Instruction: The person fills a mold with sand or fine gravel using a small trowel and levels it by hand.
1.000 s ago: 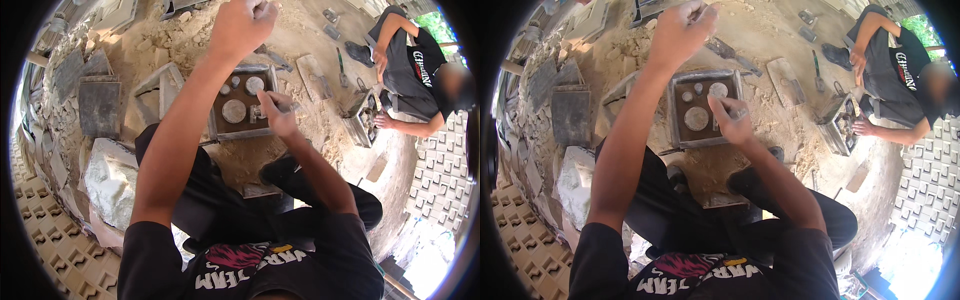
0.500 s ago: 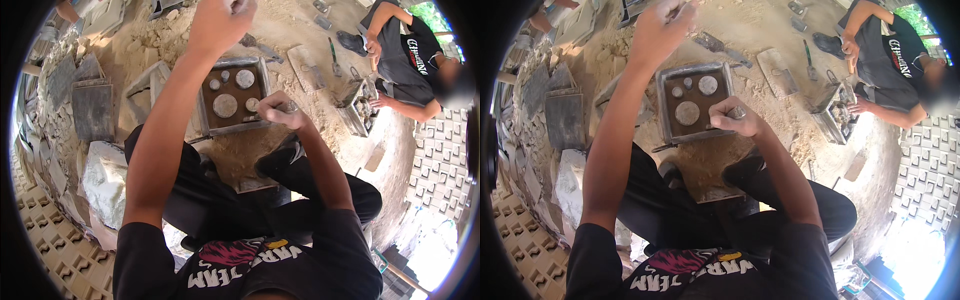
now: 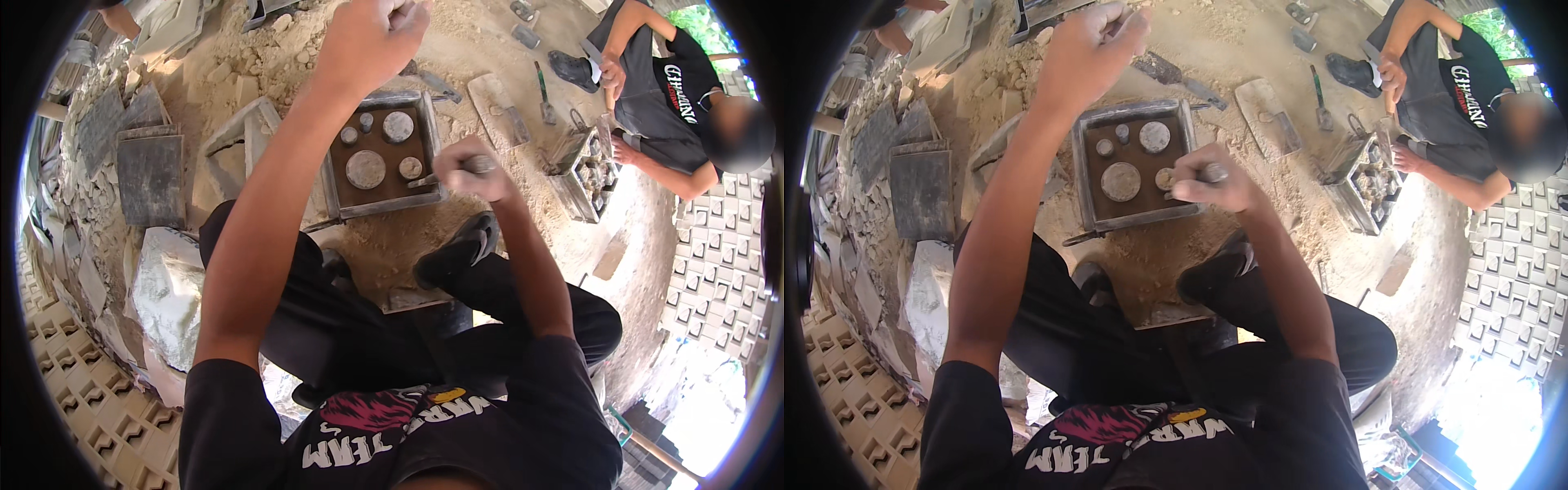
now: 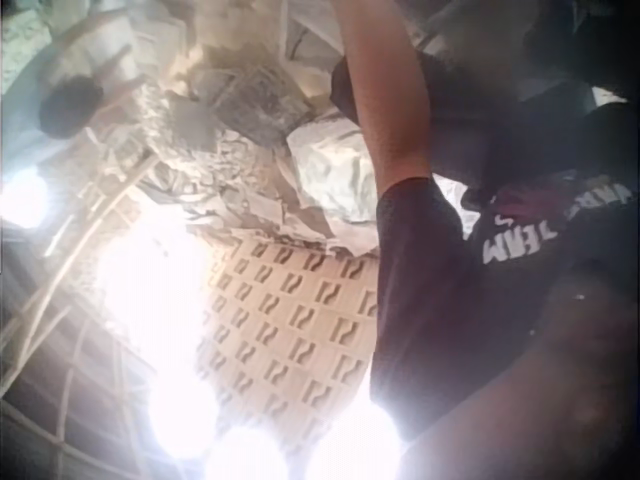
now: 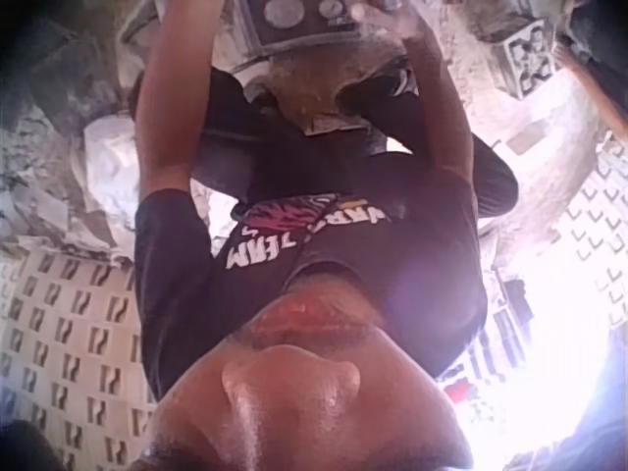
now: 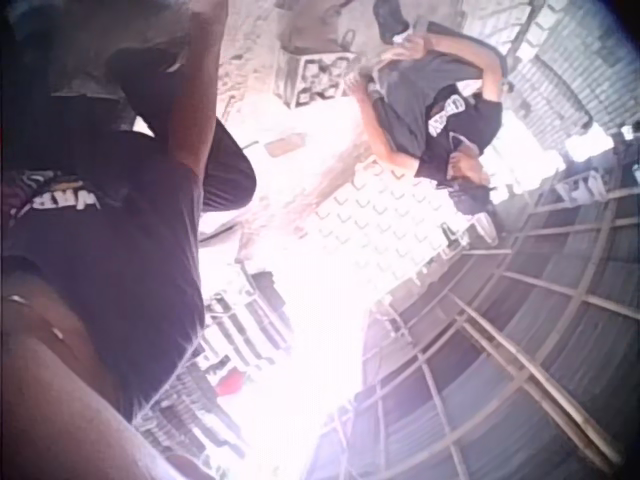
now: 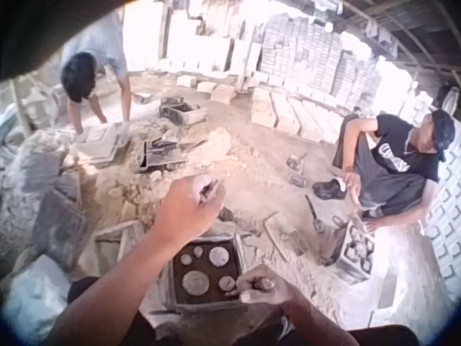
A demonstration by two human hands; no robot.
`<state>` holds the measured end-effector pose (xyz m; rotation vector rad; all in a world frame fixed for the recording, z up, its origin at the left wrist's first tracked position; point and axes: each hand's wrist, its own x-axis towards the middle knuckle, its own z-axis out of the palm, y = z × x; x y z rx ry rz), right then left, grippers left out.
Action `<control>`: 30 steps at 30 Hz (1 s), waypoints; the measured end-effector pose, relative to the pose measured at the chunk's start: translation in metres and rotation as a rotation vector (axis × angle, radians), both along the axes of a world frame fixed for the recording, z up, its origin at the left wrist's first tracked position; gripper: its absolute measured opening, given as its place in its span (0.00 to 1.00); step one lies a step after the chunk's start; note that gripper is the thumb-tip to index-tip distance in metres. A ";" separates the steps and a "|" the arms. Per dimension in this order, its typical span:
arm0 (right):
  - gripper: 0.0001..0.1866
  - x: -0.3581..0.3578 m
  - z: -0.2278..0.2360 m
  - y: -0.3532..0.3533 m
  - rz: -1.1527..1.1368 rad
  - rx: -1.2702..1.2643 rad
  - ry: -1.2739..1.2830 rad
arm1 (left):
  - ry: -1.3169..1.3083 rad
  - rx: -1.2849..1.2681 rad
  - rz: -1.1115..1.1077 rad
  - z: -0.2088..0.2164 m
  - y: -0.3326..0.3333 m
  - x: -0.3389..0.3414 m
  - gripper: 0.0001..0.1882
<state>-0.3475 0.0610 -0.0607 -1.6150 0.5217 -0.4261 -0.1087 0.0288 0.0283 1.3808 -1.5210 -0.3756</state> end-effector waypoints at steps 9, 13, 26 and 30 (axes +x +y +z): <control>0.24 0.001 -0.018 0.011 -0.183 0.086 -0.088 | 0.008 -0.103 -0.004 -0.001 -0.003 0.004 0.14; 0.24 0.010 0.001 0.003 -0.177 0.063 0.148 | 0.031 -0.037 0.034 0.000 -0.009 0.020 0.14; 0.24 0.026 0.026 -0.027 -0.528 0.054 -0.030 | -0.253 0.534 -0.290 -0.027 -0.010 0.015 0.28; 0.28 0.026 0.075 -0.056 -0.600 -0.046 0.266 | -0.522 0.637 -0.351 -0.051 -0.010 0.015 0.29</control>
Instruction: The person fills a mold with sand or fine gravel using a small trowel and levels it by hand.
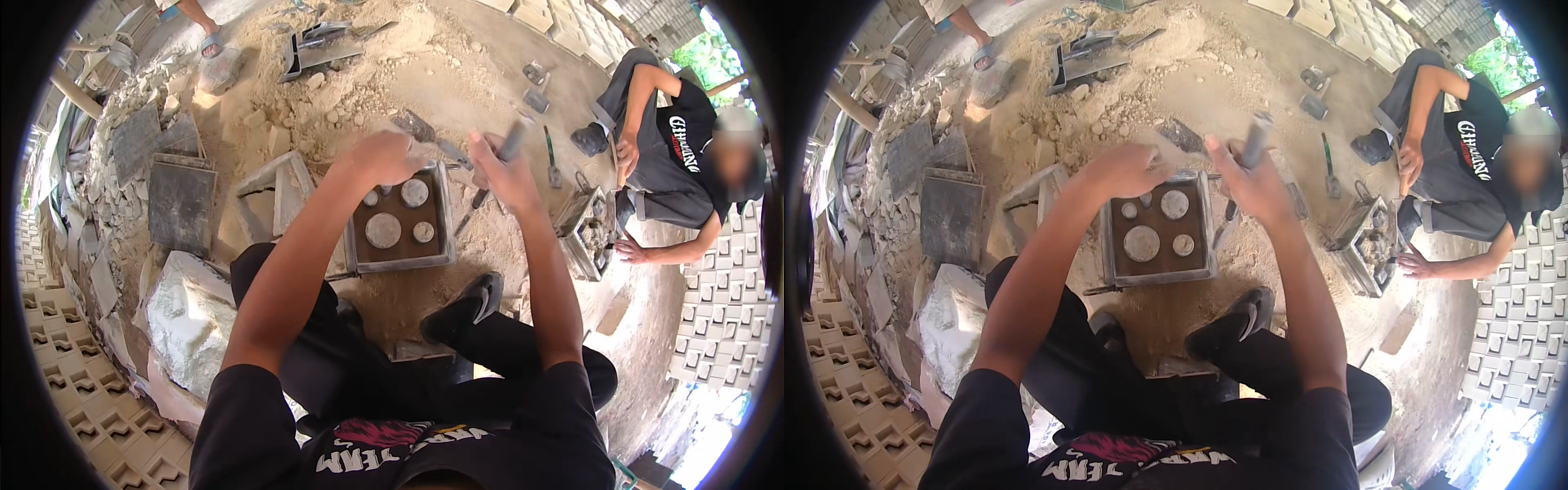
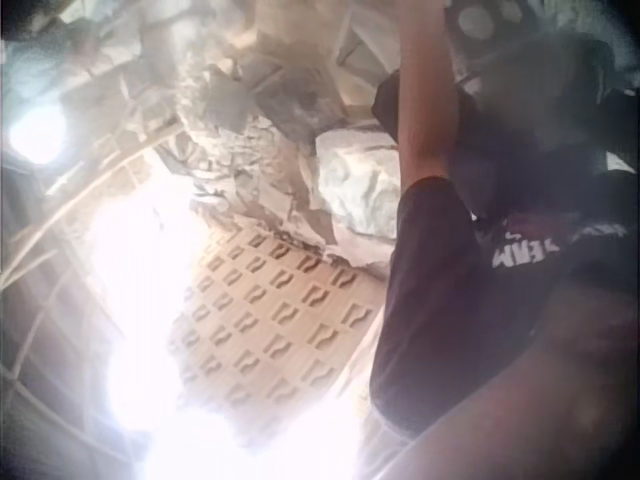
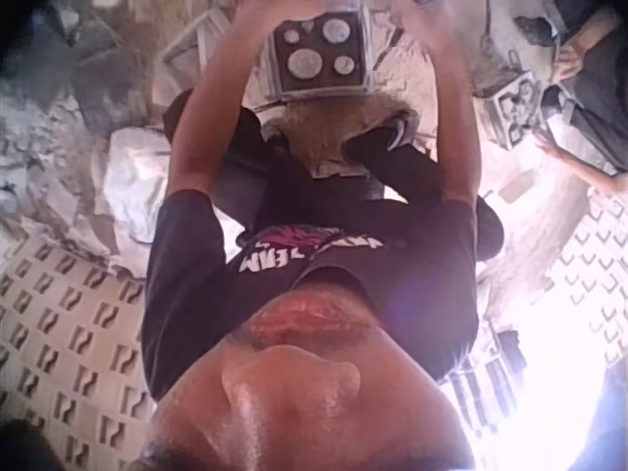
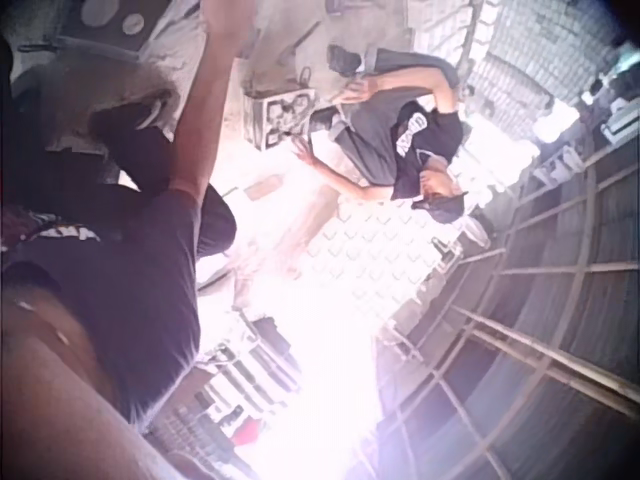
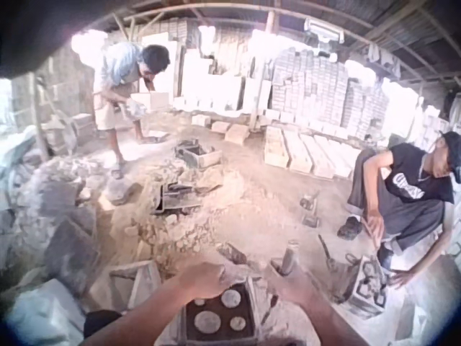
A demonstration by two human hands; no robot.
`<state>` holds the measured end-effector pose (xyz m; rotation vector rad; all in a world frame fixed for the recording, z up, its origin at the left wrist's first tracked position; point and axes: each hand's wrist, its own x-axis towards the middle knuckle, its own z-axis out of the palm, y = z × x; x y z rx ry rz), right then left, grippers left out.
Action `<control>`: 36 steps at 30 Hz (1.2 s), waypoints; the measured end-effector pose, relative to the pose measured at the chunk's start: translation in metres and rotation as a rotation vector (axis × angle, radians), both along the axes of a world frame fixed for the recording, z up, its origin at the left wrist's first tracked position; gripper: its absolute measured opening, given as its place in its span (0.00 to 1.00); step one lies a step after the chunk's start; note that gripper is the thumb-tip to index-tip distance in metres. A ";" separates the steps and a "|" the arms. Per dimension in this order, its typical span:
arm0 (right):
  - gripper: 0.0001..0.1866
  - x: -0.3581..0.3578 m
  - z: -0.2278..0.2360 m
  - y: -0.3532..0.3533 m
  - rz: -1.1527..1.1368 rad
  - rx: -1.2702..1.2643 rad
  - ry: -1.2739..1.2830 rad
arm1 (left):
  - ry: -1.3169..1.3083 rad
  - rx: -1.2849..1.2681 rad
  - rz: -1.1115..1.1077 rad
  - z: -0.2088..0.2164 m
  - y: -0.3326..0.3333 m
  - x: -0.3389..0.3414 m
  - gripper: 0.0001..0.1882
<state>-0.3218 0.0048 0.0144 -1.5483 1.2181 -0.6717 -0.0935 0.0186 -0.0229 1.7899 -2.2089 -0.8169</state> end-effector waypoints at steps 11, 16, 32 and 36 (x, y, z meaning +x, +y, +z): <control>0.38 -0.034 -0.178 -0.070 0.085 -0.376 0.481 | -0.068 -0.290 0.228 -0.158 0.001 0.019 0.28; 0.41 -0.061 -0.236 -0.085 0.102 -0.113 0.716 | -0.138 -0.265 0.225 -0.189 0.003 0.036 0.29; 0.20 -0.016 -0.240 -0.156 -0.033 -0.446 0.689 | -0.093 -0.040 0.352 -0.180 -0.045 0.032 0.31; 0.27 -0.024 -0.260 -0.190 0.103 -0.133 0.753 | -0.051 -0.090 0.384 -0.180 -0.045 0.031 0.28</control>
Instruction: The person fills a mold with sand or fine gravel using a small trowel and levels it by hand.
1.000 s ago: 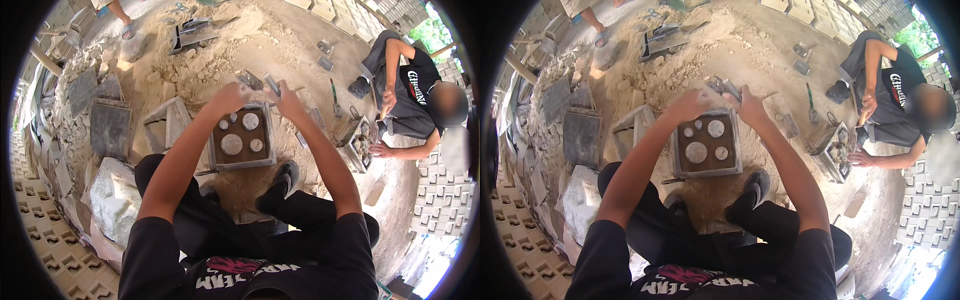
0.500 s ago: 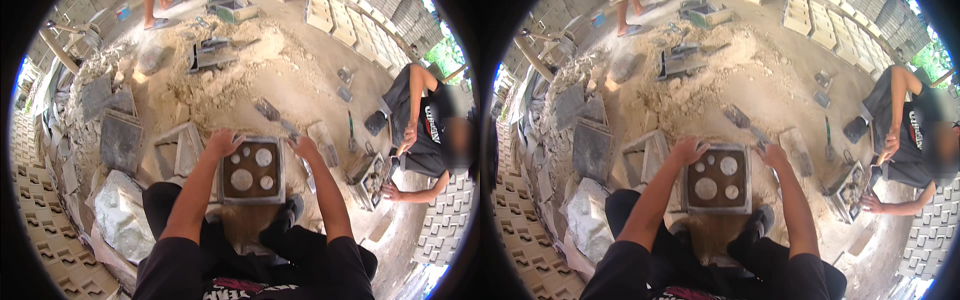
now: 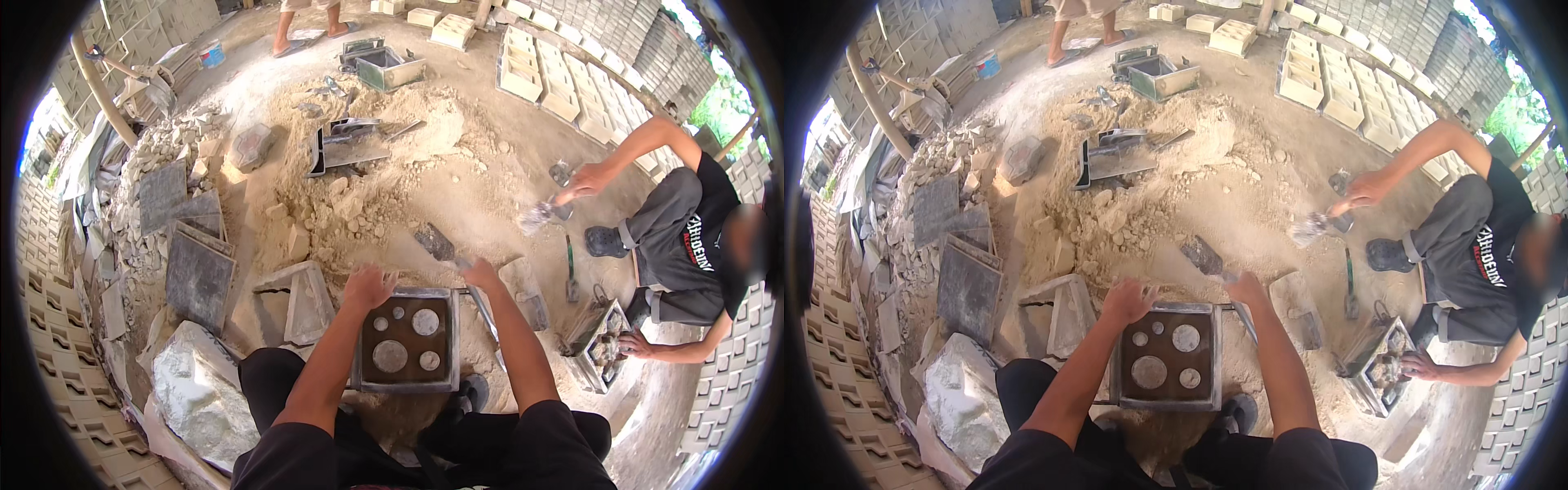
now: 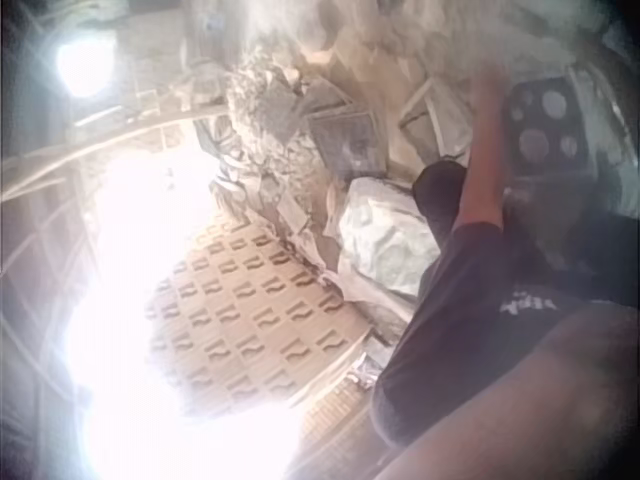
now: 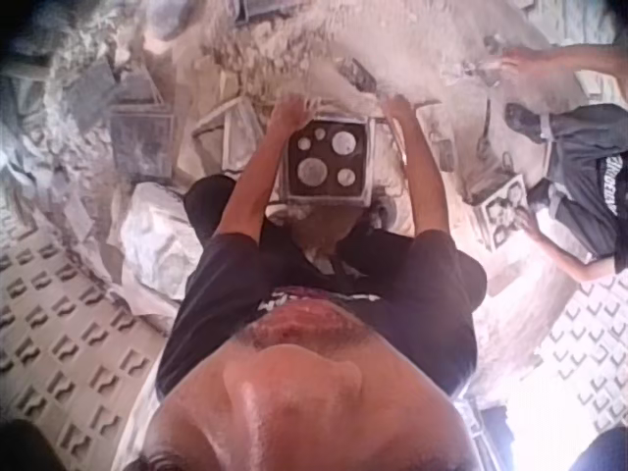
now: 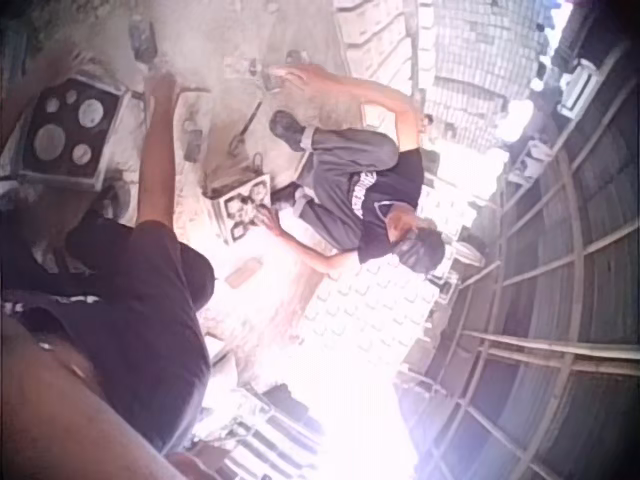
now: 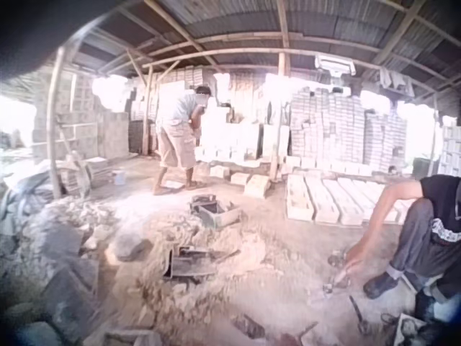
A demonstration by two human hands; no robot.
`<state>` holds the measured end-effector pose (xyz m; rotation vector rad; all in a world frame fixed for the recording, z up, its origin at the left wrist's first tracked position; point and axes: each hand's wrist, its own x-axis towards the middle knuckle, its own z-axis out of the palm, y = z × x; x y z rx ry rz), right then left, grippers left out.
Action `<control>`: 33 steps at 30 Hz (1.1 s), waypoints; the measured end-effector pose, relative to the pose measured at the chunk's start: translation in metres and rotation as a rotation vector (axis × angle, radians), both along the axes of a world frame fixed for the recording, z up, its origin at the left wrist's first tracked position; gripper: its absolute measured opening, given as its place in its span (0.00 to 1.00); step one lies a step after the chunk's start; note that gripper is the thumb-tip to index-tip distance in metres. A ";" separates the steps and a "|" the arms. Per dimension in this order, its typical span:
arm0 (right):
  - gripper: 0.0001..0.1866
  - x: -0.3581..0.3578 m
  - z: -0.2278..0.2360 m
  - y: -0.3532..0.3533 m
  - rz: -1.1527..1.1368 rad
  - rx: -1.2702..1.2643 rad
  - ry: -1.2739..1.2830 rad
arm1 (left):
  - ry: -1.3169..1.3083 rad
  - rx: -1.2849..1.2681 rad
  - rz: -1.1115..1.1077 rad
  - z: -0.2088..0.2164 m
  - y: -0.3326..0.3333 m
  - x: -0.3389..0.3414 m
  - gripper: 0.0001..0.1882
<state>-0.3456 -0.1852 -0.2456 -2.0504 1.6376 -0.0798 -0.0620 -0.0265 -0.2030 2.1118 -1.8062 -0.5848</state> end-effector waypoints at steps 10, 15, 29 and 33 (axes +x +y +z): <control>0.24 0.021 0.012 -0.028 0.341 0.187 0.369 | 0.023 0.024 0.120 -0.008 0.004 0.002 0.27; 0.30 0.038 0.048 -0.058 0.359 0.156 0.284 | -0.020 0.021 0.145 -0.005 0.002 -0.001 0.26; 0.23 0.056 0.020 -0.008 0.463 0.100 0.121 | 0.147 0.031 0.518 -0.022 -0.003 0.010 0.18; 0.21 0.070 0.037 -0.026 0.492 0.135 0.198 | 0.095 0.016 0.520 -0.011 -0.005 0.001 0.18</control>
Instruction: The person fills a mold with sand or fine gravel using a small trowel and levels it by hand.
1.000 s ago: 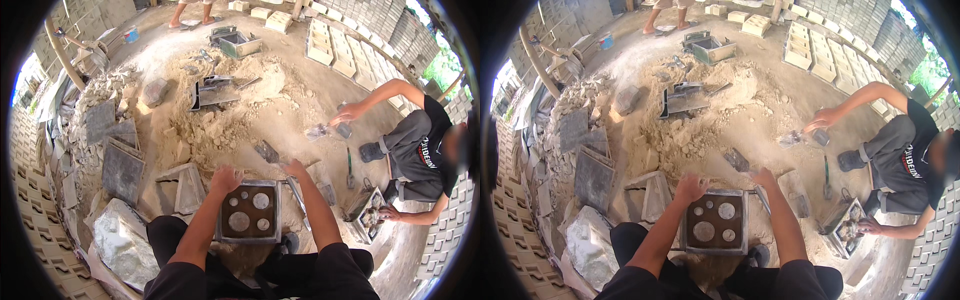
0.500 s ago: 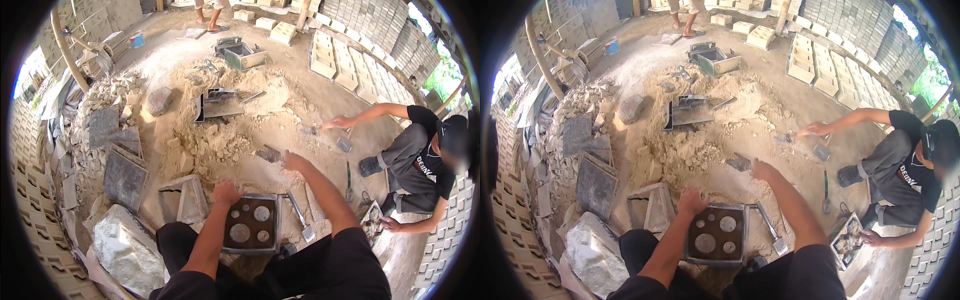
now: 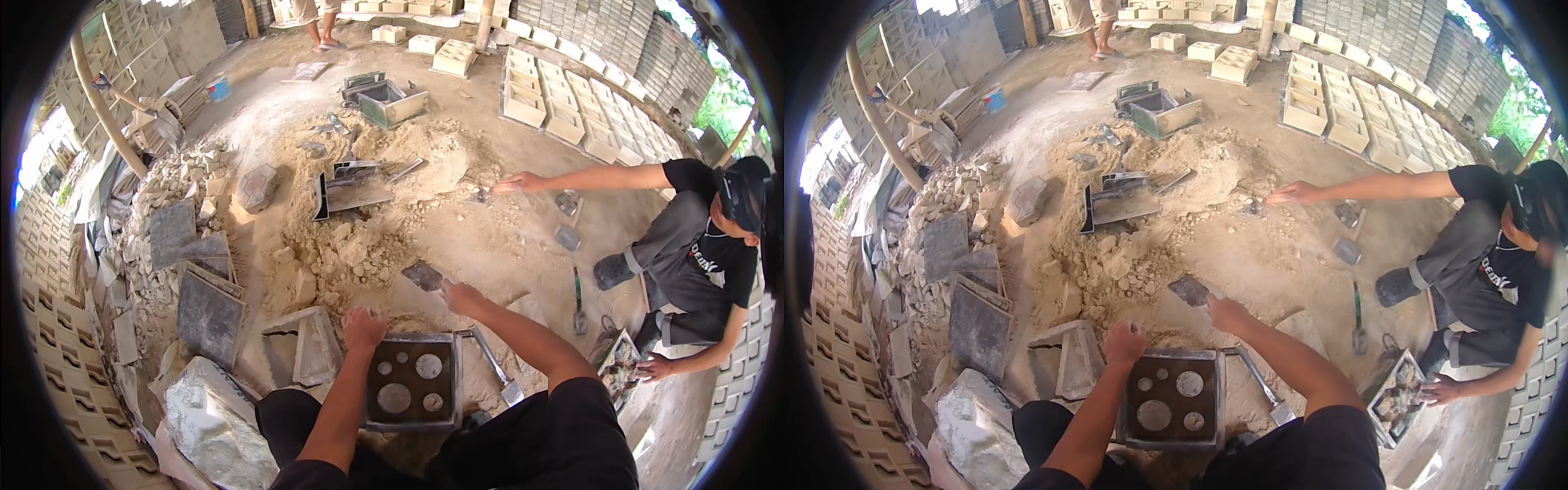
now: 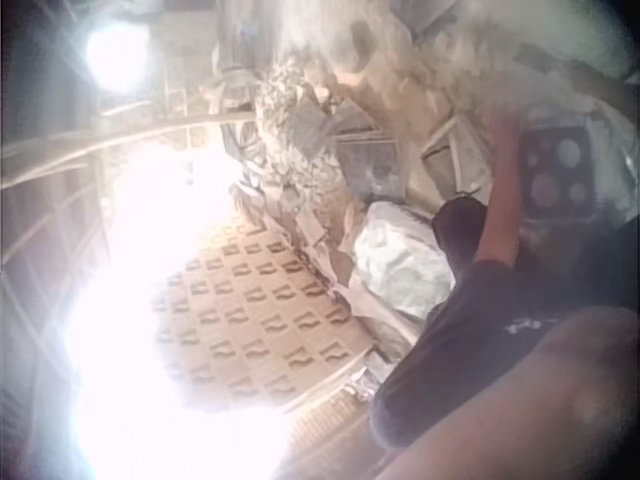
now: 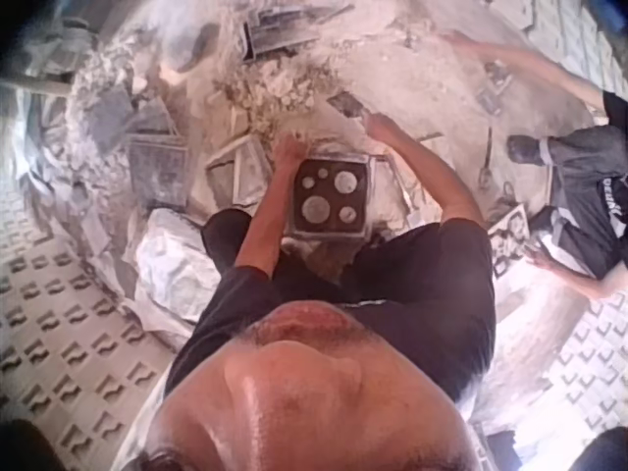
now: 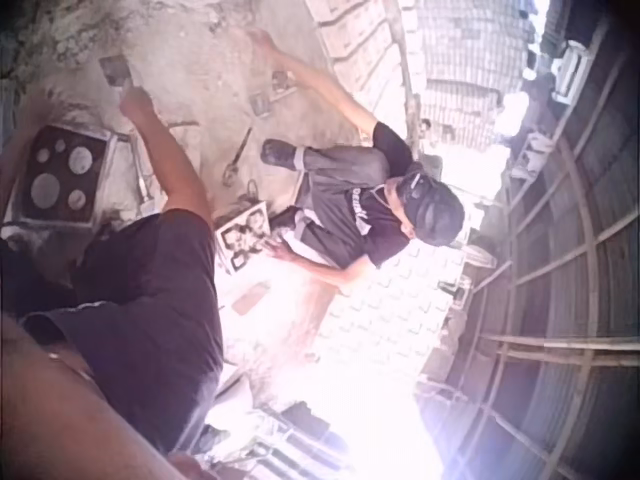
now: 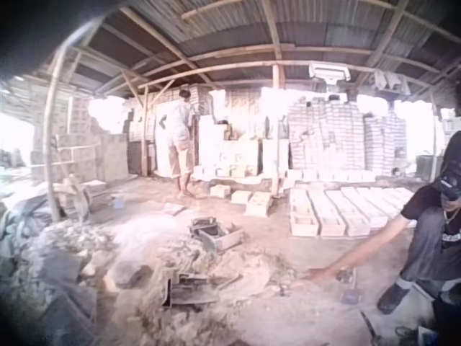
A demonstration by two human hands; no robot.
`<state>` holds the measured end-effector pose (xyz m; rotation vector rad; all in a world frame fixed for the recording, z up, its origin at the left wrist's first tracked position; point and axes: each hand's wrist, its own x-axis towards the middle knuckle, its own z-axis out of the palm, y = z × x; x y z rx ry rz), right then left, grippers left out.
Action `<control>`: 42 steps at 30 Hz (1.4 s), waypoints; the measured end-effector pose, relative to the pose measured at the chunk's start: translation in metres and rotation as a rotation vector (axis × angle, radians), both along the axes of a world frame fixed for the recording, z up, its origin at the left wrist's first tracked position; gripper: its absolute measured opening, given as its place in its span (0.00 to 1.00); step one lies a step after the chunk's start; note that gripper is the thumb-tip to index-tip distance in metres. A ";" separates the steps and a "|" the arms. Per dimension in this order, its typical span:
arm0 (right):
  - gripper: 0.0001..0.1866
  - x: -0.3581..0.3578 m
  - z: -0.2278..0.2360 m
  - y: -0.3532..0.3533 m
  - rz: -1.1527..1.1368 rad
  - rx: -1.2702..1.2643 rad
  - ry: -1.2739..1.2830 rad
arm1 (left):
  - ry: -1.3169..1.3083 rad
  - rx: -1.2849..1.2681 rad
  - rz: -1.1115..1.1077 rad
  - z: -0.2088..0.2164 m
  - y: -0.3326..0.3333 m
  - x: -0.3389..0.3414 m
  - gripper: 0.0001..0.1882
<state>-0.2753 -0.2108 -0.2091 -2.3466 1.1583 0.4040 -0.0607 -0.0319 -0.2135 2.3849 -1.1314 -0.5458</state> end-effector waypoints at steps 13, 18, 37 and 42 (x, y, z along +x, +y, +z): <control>0.22 0.084 -0.060 -0.033 -0.127 -0.019 -0.241 | -0.077 -0.017 -0.096 -0.005 -0.001 0.002 0.16; 0.22 0.084 -0.081 -0.040 -0.147 -0.034 -0.249 | -0.064 0.010 -0.066 0.000 -0.006 -0.002 0.16; 0.23 0.099 -0.102 -0.039 -0.209 -0.082 -0.331 | -0.047 -0.031 -0.104 -0.006 -0.008 -0.001 0.15; 0.23 0.104 -0.062 -0.020 -0.074 -0.022 -0.289 | -0.086 -0.026 -0.053 -0.007 0.007 0.004 0.15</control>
